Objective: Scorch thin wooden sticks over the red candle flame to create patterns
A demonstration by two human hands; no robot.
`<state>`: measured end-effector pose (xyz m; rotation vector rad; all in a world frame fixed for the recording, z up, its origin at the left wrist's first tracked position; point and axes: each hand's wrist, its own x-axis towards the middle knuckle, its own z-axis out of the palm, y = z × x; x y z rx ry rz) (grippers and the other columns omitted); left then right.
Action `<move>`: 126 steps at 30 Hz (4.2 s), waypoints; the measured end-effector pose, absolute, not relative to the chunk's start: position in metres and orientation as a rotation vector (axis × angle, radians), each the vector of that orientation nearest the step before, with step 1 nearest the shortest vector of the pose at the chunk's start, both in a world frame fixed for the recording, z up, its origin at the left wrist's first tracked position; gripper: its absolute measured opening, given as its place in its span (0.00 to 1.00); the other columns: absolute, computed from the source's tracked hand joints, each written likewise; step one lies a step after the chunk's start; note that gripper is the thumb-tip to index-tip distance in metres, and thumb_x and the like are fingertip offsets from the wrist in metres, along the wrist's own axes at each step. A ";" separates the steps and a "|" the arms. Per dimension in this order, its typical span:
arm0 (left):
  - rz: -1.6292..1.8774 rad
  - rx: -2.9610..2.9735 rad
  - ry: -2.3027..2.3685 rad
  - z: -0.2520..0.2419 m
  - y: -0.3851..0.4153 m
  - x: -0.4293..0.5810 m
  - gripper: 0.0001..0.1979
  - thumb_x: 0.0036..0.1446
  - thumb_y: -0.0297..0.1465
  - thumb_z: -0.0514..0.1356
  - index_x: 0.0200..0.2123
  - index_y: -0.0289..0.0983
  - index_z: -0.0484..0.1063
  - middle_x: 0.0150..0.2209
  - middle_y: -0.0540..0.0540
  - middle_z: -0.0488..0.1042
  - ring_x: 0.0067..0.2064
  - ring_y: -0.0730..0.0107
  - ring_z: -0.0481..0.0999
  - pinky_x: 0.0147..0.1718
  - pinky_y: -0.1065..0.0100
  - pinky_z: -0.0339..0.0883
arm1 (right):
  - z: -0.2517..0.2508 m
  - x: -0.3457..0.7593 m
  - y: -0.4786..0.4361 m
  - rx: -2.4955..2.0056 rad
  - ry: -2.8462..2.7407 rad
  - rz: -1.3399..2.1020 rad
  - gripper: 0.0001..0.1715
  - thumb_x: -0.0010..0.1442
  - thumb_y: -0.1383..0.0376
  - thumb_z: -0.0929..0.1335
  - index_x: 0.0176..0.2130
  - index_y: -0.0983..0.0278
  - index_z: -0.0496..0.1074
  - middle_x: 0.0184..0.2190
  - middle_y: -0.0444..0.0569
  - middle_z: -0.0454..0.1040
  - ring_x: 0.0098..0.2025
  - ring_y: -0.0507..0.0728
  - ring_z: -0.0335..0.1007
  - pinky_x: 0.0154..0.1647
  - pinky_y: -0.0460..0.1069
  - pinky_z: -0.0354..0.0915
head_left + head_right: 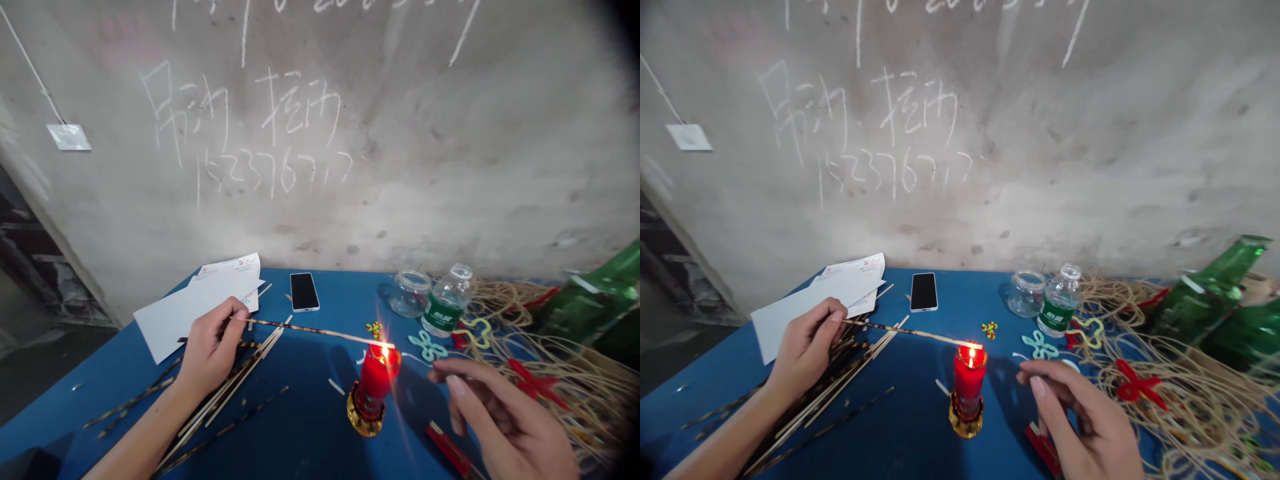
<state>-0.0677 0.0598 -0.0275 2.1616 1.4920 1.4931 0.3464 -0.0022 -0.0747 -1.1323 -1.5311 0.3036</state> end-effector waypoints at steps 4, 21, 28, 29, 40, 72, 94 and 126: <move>1.473 2.148 1.492 -0.029 0.059 -0.069 0.19 0.79 0.40 0.52 0.33 0.42 0.67 0.26 0.56 0.65 0.28 0.68 0.64 0.30 0.65 0.58 | -0.074 0.347 -0.002 -1.135 -1.540 0.321 0.10 0.73 0.56 0.74 0.50 0.54 0.86 0.38 0.50 0.89 0.21 0.53 0.78 0.22 0.43 0.76; 1.439 2.109 1.508 -0.030 0.062 -0.070 0.19 0.78 0.42 0.52 0.32 0.43 0.66 0.24 0.56 0.65 0.27 0.68 0.64 0.29 0.63 0.58 | -0.073 0.347 -0.001 -1.118 -1.583 0.312 0.09 0.76 0.57 0.72 0.52 0.52 0.83 0.39 0.47 0.88 0.21 0.51 0.78 0.24 0.41 0.76; 1.455 2.133 1.492 -0.031 0.062 -0.068 0.19 0.79 0.41 0.52 0.33 0.42 0.68 0.25 0.56 0.66 0.28 0.68 0.66 0.31 0.64 0.60 | -0.070 0.345 -0.002 -1.098 -1.583 0.302 0.09 0.76 0.57 0.71 0.51 0.50 0.83 0.38 0.45 0.88 0.21 0.50 0.78 0.24 0.40 0.75; 1.456 2.134 1.491 -0.031 0.061 -0.068 0.19 0.79 0.41 0.52 0.33 0.42 0.68 0.25 0.56 0.66 0.28 0.68 0.66 0.31 0.64 0.59 | -0.070 0.345 -0.002 -1.096 -1.579 0.302 0.09 0.76 0.57 0.71 0.51 0.51 0.84 0.38 0.45 0.88 0.20 0.50 0.77 0.24 0.41 0.75; 1.445 2.135 1.494 -0.033 0.059 -0.066 0.19 0.79 0.41 0.52 0.32 0.42 0.68 0.24 0.57 0.66 0.26 0.69 0.64 0.29 0.64 0.58 | -0.063 0.340 -0.002 -1.091 -1.558 0.292 0.09 0.75 0.56 0.72 0.48 0.53 0.85 0.36 0.46 0.87 0.19 0.50 0.77 0.22 0.40 0.74; 1.365 1.988 1.444 -0.037 0.059 -0.067 0.21 0.80 0.46 0.52 0.33 0.43 0.66 0.25 0.55 0.64 0.28 0.66 0.62 0.30 0.62 0.56 | -0.069 0.342 -0.004 -1.143 -1.510 0.373 0.13 0.75 0.53 0.72 0.48 0.55 0.85 0.37 0.49 0.87 0.21 0.52 0.76 0.23 0.43 0.75; 1.378 1.913 1.393 -0.035 0.055 -0.064 0.22 0.80 0.47 0.52 0.32 0.43 0.65 0.24 0.55 0.64 0.27 0.67 0.63 0.29 0.62 0.57 | -0.063 0.340 -0.002 -1.114 -1.551 0.319 0.12 0.76 0.55 0.71 0.49 0.55 0.85 0.36 0.48 0.87 0.20 0.51 0.77 0.22 0.42 0.75; 1.309 1.932 1.462 -0.036 0.055 -0.060 0.22 0.80 0.48 0.51 0.33 0.43 0.65 0.24 0.56 0.63 0.27 0.68 0.62 0.30 0.63 0.56 | -0.063 0.340 -0.003 -1.113 -1.552 0.324 0.10 0.76 0.56 0.71 0.48 0.53 0.85 0.36 0.45 0.88 0.21 0.50 0.77 0.23 0.40 0.75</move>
